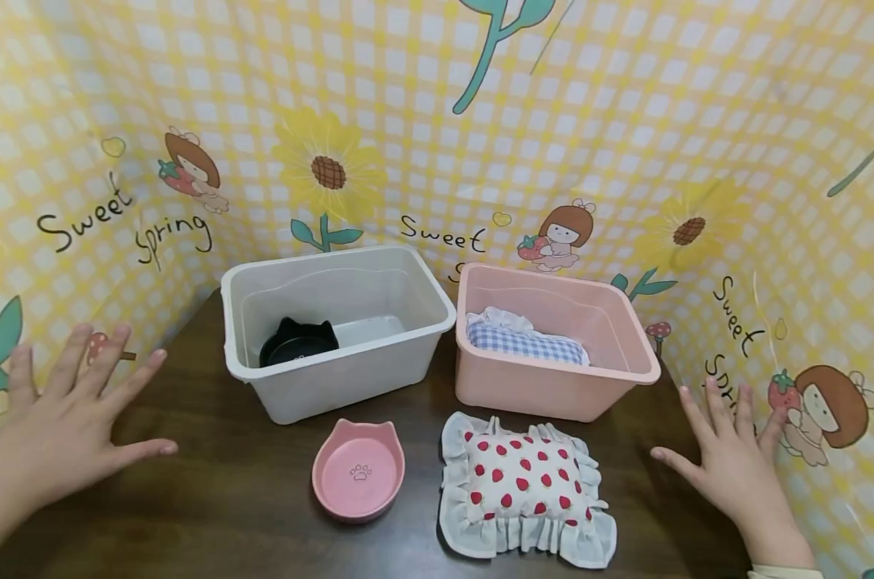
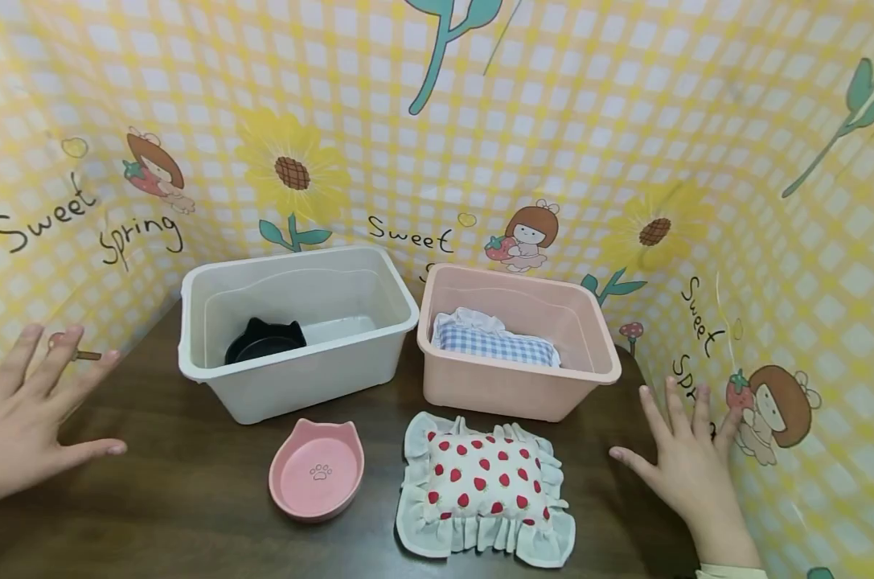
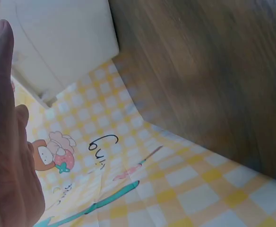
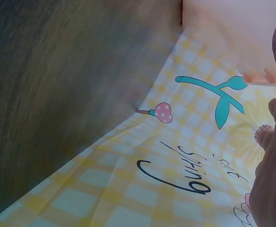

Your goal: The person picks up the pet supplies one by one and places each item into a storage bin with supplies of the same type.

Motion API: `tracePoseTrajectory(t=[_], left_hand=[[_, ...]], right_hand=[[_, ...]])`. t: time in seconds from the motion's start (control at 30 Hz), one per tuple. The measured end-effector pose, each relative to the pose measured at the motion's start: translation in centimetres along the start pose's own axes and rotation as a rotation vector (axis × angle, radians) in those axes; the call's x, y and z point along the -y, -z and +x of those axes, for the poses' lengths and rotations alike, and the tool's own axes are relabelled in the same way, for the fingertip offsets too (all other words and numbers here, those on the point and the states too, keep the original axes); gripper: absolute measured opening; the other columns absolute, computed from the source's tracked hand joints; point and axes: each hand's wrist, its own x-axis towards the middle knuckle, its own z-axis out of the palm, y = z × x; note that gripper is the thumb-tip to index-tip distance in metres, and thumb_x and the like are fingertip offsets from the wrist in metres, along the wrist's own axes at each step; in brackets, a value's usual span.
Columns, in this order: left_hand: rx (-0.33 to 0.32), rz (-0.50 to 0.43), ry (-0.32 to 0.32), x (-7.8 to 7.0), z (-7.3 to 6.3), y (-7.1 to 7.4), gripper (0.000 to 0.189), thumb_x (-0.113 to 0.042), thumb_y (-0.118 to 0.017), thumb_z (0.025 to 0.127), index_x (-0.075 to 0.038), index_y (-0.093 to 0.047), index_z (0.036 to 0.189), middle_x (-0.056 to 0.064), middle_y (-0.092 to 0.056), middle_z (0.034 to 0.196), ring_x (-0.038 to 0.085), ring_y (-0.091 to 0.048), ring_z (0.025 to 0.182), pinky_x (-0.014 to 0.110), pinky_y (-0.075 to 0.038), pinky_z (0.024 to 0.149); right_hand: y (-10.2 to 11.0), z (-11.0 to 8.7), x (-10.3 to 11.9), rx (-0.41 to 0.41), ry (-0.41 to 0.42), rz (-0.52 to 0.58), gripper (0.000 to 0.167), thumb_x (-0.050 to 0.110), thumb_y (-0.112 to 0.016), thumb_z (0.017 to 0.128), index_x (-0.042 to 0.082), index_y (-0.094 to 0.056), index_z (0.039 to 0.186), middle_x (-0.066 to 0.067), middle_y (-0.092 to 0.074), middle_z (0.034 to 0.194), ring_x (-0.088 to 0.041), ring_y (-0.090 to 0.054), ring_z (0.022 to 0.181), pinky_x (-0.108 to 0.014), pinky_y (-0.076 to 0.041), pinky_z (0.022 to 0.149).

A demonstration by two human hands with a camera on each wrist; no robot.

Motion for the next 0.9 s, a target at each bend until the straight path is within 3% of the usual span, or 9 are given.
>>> tracePoseTrajectory(t=[0.03, 0.17, 0.2, 0.27, 0.43, 0.63, 0.9], left_hand=[[-0.054, -0.020, -0.029, -0.3, 0.2, 0.2, 0.124, -0.098, -0.050, 0.067, -0.034, -0.010, 0.165, 0.012, 0.007, 0.172, 0.043, 0.013, 0.156, 0.074, 0.016, 0.112], [-0.064, -0.039, -0.047, -1.3, 0.3, 0.6, 0.125, -0.099, -0.047, 0.068, -0.031, -0.011, 0.166, 0.015, 0.008, 0.172, 0.043, 0.014, 0.155, 0.075, 0.015, 0.111], [-0.047, -0.039, -0.037, -1.5, 0.3, 0.6, 0.125, -0.098, -0.050, 0.068, -0.031, -0.009, 0.166, 0.015, 0.009, 0.172, 0.043, 0.015, 0.155, 0.075, 0.016, 0.112], [0.052, -0.040, 0.019, -1.9, -0.1, 0.7, 0.127, -0.093, -0.058, 0.068, -0.033, -0.003, 0.166, 0.015, 0.015, 0.171, 0.043, 0.019, 0.154, 0.074, 0.019, 0.111], [0.074, -0.136, 0.074, -3.2, -0.1, 0.3, 0.128, -0.077, -0.077, 0.068, -0.030, -0.011, 0.166, 0.007, 0.006, 0.173, 0.035, 0.015, 0.157, 0.070, 0.021, 0.113], [0.012, -0.218, 0.084, -4.5, -0.6, -0.3, 0.125, -0.071, -0.082, 0.066, -0.027, -0.020, 0.165, 0.006, -0.010, 0.173, 0.034, 0.002, 0.159, 0.068, 0.013, 0.118], [-0.086, -0.512, 0.127, -6.5, -2.3, -2.2, 0.112, -0.043, -0.094, 0.063, -0.020, -0.040, 0.158, 0.005, -0.037, 0.164, 0.026, -0.022, 0.154, 0.072, -0.004, 0.117]], right_hand=[[0.0, 0.1, 0.0, 0.005, -0.004, 0.000, 0.112, 0.071, -0.070, 0.082, 0.027, -0.010, 0.166, -0.010, 0.006, 0.171, -0.046, 0.024, 0.151, -0.069, 0.029, 0.108], [0.2, 0.4, 0.0, 0.012, -0.010, 0.004, 0.112, 0.071, -0.069, 0.083, 0.027, -0.008, 0.166, -0.009, 0.009, 0.171, -0.046, 0.024, 0.151, -0.069, 0.030, 0.107], [0.3, 0.4, 0.0, 0.015, -0.011, 0.005, 0.112, 0.071, -0.069, 0.083, 0.027, -0.007, 0.166, -0.009, 0.010, 0.171, -0.046, 0.025, 0.151, -0.069, 0.030, 0.107], [0.3, 0.6, 0.1, 0.015, -0.011, 0.008, 0.111, 0.070, -0.069, 0.085, 0.027, -0.006, 0.166, -0.007, 0.013, 0.171, -0.045, 0.025, 0.151, -0.069, 0.030, 0.106], [0.3, 1.2, 0.3, 0.018, -0.029, 0.034, 0.109, 0.067, -0.067, 0.088, 0.024, -0.005, 0.166, -0.006, 0.015, 0.170, -0.043, 0.027, 0.150, -0.068, 0.031, 0.107], [0.5, 1.8, 0.6, 0.024, -0.049, 0.083, 0.108, 0.066, -0.067, 0.089, 0.026, -0.003, 0.166, -0.008, 0.013, 0.170, -0.042, 0.027, 0.151, -0.067, 0.032, 0.106], [0.7, 2.7, 0.8, 0.003, -0.051, 0.183, 0.107, 0.060, -0.069, 0.091, 0.021, -0.004, 0.166, -0.011, 0.012, 0.170, -0.044, 0.023, 0.152, -0.071, 0.030, 0.104]])
